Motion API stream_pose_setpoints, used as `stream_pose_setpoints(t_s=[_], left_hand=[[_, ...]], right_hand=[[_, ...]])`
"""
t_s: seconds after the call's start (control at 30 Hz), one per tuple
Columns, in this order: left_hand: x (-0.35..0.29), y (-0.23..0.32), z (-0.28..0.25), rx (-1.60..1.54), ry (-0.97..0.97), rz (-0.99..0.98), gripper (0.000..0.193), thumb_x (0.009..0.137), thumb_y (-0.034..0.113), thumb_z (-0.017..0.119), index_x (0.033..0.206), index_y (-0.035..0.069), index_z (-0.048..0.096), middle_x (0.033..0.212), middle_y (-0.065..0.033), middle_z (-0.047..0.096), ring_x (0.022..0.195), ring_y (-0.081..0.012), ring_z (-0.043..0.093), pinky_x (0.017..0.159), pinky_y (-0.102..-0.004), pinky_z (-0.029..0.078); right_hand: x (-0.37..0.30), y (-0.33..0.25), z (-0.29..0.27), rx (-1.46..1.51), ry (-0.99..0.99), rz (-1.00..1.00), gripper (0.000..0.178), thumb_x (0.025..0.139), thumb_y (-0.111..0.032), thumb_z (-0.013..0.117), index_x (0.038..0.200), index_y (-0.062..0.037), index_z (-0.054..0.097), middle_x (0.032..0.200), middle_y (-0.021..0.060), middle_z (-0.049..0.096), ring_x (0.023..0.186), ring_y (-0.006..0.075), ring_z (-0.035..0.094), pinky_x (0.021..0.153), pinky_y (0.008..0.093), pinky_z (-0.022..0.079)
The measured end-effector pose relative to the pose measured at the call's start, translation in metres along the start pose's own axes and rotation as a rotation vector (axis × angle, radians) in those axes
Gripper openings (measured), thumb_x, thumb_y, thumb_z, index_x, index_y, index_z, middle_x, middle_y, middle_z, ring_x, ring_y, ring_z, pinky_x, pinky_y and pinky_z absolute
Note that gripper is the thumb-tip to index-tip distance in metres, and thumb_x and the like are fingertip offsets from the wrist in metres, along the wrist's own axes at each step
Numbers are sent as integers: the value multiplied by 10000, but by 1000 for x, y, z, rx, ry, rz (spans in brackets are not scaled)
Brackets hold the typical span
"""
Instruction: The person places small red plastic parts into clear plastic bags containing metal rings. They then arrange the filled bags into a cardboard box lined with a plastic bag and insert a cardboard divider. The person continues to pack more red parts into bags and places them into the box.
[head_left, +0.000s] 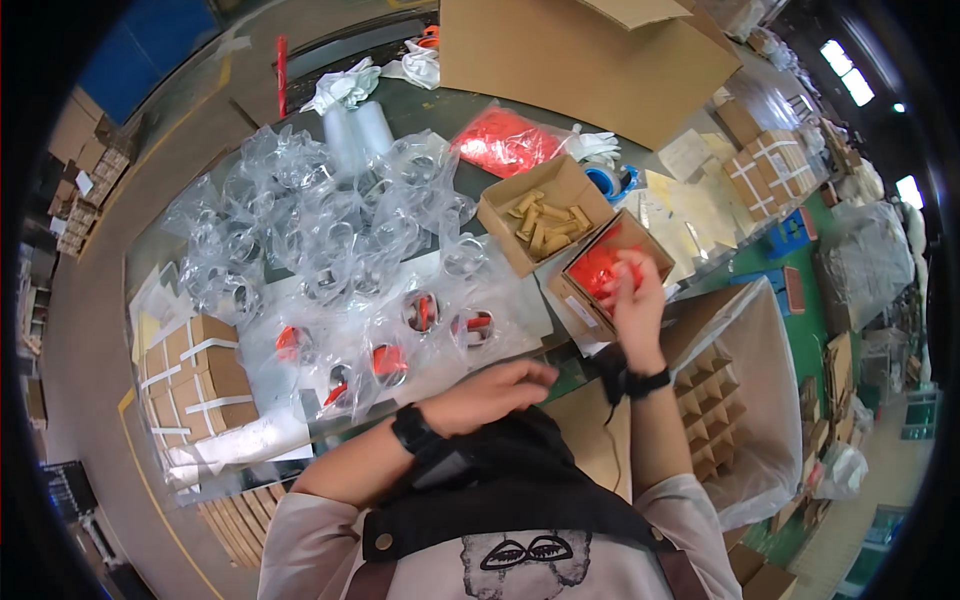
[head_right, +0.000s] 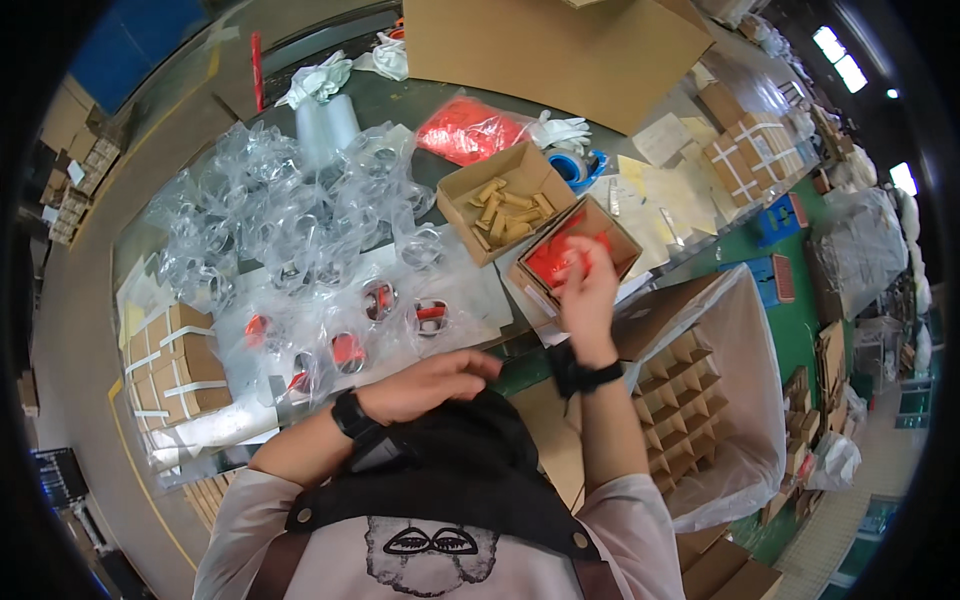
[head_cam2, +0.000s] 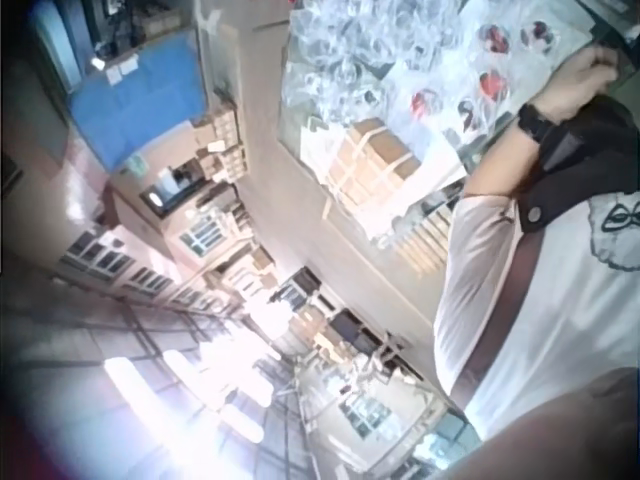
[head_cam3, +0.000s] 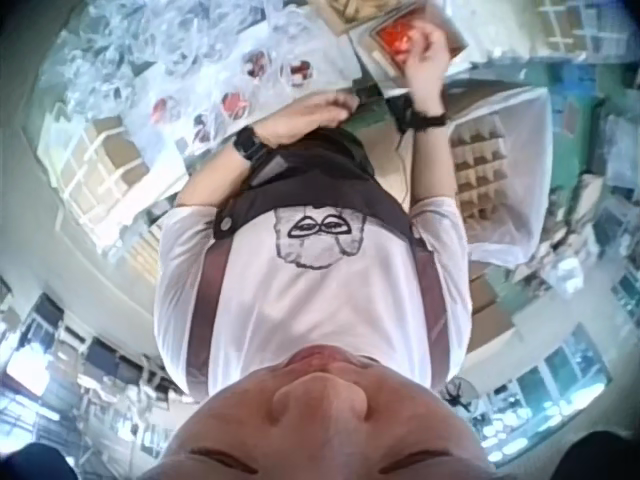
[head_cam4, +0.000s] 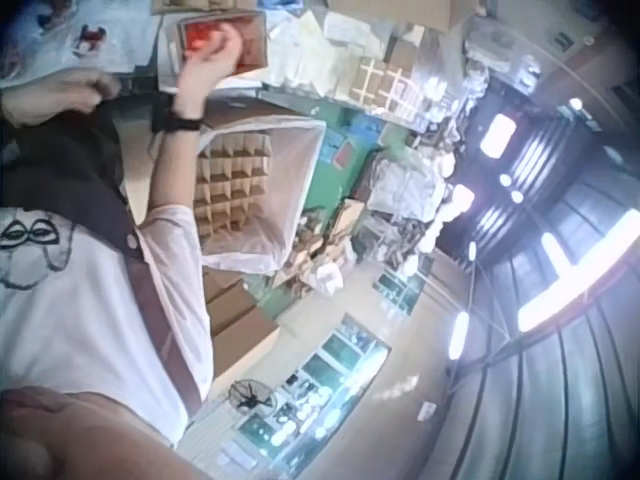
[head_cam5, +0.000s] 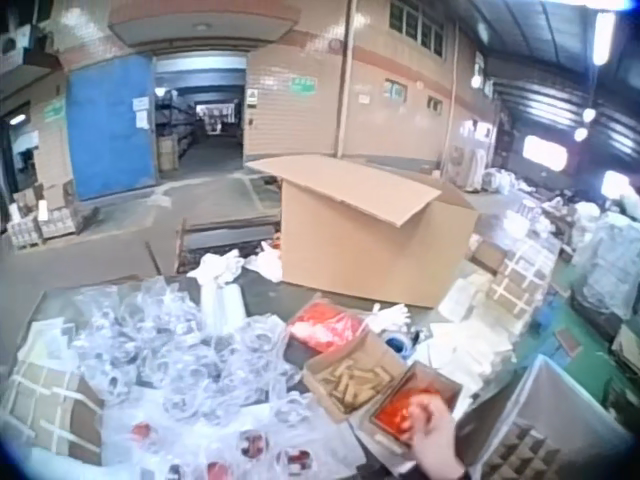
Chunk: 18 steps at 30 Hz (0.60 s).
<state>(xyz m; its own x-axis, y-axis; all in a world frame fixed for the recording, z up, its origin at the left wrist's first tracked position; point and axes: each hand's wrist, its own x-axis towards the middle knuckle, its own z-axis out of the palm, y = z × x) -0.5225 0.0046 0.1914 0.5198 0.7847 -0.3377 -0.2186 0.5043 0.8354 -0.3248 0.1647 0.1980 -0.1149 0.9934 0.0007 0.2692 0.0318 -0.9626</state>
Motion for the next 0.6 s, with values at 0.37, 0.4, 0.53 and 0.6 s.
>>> stream_pose_setpoints(t_s=[0.37, 0.4, 0.53, 0.6], left_hand=[[9, -72, -55, 807, 861, 162, 572, 833, 129, 705, 1341, 43, 456, 766, -129, 644, 718, -333, 640, 662, -408, 501], [12, -87, -72, 812, 815, 184, 551, 841, 126, 696, 1336, 49, 467, 775, -129, 648, 721, -326, 642, 662, -405, 501], [6, -81, -70, 248, 765, 129, 346, 882, 146, 649, 1215, 73, 593, 814, -155, 666, 725, -286, 658, 657, -381, 503], [2, -70, -61, 193, 718, 121, 314, 889, 176, 648, 1186, 81, 614, 813, -174, 667, 726, -297, 663, 663, -387, 513]], right_hand=[[-31, 82, 60, -568, -675, -363, 667, 681, -195, 822, 1267, -65, 529, 1192, 218, 570, 1128, 375, 533, 949, 409, 463], [-33, 74, 80, -418, -695, -361, 617, 687, -186, 815, 1232, -66, 550, 1141, 212, 587, 1078, 365, 553, 917, 405, 473], [-24, 59, 95, -233, -840, -311, 360, 726, -148, 771, 1042, -61, 621, 965, 196, 630, 874, 344, 607, 788, 403, 500], [-17, 64, 90, -398, -826, -344, 129, 769, -95, 702, 809, -15, 610, 860, 193, 644, 798, 353, 627, 714, 468, 497]])
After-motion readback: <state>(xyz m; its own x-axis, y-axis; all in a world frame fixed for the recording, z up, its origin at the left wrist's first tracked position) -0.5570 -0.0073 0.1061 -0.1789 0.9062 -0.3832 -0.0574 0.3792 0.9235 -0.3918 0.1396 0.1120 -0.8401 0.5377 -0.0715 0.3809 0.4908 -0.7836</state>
